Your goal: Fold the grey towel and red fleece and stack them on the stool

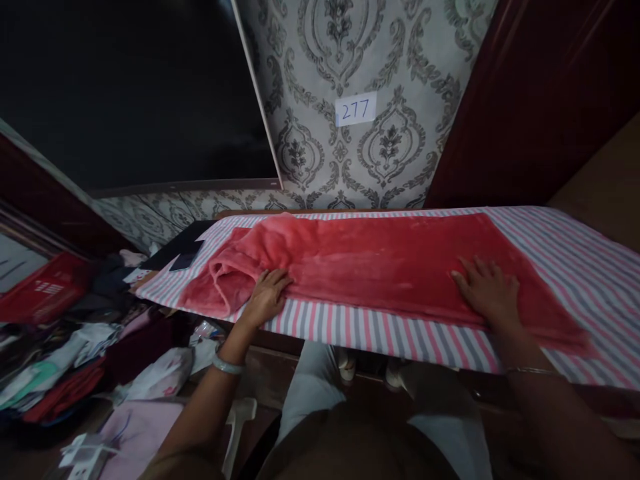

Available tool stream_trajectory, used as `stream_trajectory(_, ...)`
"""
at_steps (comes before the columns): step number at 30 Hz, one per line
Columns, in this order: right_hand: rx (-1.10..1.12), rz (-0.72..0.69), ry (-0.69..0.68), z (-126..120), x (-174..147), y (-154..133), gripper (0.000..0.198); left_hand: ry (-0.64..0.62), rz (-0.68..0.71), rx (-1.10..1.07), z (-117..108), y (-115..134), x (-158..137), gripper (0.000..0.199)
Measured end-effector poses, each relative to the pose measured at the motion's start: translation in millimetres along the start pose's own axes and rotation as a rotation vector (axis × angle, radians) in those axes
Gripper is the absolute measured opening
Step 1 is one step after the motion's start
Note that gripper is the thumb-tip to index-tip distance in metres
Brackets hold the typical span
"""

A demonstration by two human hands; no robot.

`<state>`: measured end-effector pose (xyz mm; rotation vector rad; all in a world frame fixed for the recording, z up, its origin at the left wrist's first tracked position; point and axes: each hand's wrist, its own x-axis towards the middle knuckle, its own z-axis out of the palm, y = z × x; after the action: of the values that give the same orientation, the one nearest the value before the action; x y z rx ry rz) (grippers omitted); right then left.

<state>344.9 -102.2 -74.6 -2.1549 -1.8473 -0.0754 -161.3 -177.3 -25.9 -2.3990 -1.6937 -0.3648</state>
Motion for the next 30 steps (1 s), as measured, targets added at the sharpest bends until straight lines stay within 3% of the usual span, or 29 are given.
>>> stream_trajectory(7,0.021,-0.019,0.027,0.6,0.5,0.3,0.066,-0.054,-0.014,0.065,-9.1,1.6,9.7,0.032)
stream_trajectory(12,0.011,-0.01,0.016,-0.3,-0.8,-0.9,0.067,-0.019,-0.016,0.131,-6.4,0.7,3.0,0.022)
stream_trajectory(16,0.016,-0.013,0.027,-0.2,-1.0,-1.2,0.067,-0.045,0.004,0.029,2.4,-4.7,-6.3,0.026)
stream_trajectory(20,0.016,-0.008,0.013,-0.5,-0.6,-2.0,0.066,-0.025,-0.061,-0.114,-7.6,-3.8,-5.9,0.045)
stream_trajectory(24,0.01,0.003,0.013,-0.3,-0.3,-2.9,0.066,0.006,-0.074,-0.25,-22.8,18.9,21.2,0.053)
stream_trajectory(30,-0.017,0.004,0.027,-0.8,-0.4,-6.3,0.063,-0.154,0.069,-0.267,-13.0,69.0,107.9,0.058)
